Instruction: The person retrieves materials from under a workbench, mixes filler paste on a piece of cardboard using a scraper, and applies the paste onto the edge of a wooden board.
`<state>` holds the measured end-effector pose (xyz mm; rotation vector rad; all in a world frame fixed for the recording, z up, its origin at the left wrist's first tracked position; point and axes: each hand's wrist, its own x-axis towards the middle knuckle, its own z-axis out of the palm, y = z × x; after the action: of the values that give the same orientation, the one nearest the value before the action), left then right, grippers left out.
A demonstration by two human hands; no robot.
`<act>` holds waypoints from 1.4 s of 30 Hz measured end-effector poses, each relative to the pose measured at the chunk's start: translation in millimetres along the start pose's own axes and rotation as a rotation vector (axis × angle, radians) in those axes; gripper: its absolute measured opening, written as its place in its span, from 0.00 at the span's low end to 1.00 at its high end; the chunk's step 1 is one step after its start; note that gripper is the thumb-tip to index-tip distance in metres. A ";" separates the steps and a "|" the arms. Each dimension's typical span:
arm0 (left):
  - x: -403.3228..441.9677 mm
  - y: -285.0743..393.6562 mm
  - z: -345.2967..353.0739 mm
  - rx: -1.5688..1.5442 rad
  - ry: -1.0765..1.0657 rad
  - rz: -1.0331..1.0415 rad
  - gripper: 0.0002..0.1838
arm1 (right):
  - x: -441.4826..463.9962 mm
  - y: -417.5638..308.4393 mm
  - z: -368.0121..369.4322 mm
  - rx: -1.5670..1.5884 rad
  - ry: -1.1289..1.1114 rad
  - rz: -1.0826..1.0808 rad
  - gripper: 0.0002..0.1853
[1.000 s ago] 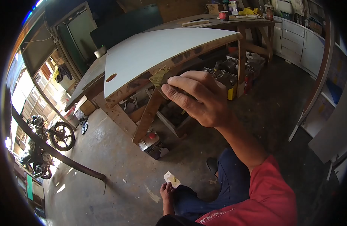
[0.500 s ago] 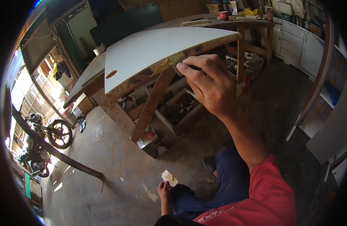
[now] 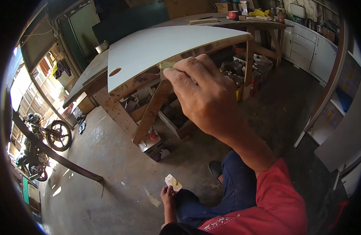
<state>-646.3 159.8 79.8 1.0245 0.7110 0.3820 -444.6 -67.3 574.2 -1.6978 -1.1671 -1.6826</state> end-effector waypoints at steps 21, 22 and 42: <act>-9.2 9.0 2.6 0.016 0.018 0.006 0.11 | -50.2 20.6 31.0 -0.039 0.186 -0.086 0.15; -8.5 7.5 1.7 0.018 0.016 0.008 0.11 | -53.2 19.4 28.4 -0.041 0.188 -0.085 0.15; -7.5 7.3 -1.2 0.040 0.011 -0.009 0.11 | -34.9 -27.1 23.8 0.267 0.202 0.211 0.13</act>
<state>-652.4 159.7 88.5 1.0573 0.7349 0.3673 -449.5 -41.9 531.3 -1.3999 -1.0267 -1.4588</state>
